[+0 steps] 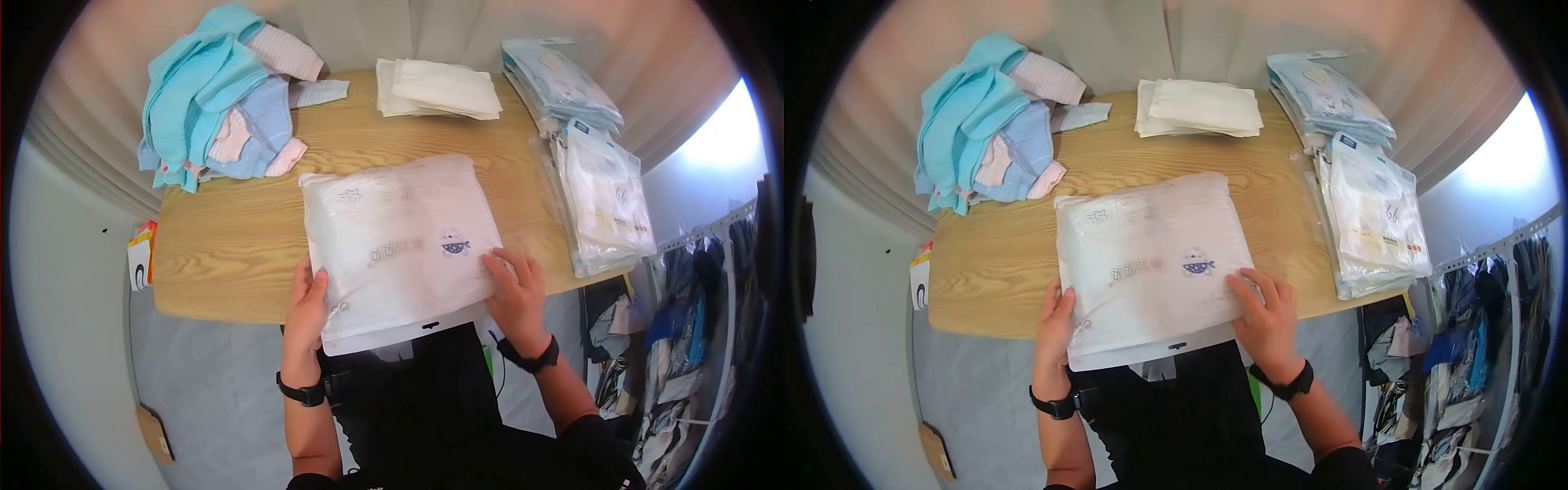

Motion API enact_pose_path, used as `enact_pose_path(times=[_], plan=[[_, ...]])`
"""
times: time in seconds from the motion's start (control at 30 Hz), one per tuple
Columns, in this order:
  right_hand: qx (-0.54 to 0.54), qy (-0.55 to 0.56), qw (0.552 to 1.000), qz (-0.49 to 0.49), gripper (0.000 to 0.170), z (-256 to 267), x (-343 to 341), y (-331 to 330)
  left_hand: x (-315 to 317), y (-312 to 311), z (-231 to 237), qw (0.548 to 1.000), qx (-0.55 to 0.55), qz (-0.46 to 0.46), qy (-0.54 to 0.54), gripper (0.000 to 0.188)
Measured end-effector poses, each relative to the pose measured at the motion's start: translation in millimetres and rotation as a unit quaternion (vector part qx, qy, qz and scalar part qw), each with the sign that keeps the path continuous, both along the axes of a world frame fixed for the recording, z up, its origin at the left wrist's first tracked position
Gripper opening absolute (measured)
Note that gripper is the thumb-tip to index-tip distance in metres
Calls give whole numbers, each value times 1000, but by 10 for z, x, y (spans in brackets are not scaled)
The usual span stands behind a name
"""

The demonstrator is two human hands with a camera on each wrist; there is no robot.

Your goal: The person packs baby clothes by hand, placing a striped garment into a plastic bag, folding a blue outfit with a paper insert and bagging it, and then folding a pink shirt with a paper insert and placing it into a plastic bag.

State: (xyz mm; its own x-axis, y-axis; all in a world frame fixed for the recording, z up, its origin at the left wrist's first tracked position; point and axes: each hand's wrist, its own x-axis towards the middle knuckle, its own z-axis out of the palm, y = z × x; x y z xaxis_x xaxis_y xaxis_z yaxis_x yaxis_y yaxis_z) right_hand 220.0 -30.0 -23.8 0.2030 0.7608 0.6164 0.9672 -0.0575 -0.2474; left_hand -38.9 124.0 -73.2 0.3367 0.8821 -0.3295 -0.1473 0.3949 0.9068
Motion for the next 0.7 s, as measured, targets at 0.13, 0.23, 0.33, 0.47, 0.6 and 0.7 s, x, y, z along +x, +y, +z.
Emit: enact_pose_path(times=[0.13, 0.23, 0.33, 0.47, 0.6, 0.7], plan=[[37, 47, 996, 62, 29, 69, 221, 82, 31, -73, 219, 987, 95, 100, 85, 44], [12, 117, 991, 57, 25, 409, 118, 144, 50, -406, 600, 861, 406, 204, 228, 43], [-3, 140, 989, 42, 20, 643, 39, 262, 211, -954, 756, 777, 598, 14, 197, 26], [9, 104, 991, 80, 20, 693, 7, 307, 721, -813, 901, 742, 632, -130, 183, 34], [39, 100, 988, 115, 25, 538, -64, 242, 958, -511, 900, 733, 574, -260, 258, 39], [55, 99, 986, 119, 28, 398, -148, 155, 1106, -372, 793, 628, 632, -318, 324, 36]])
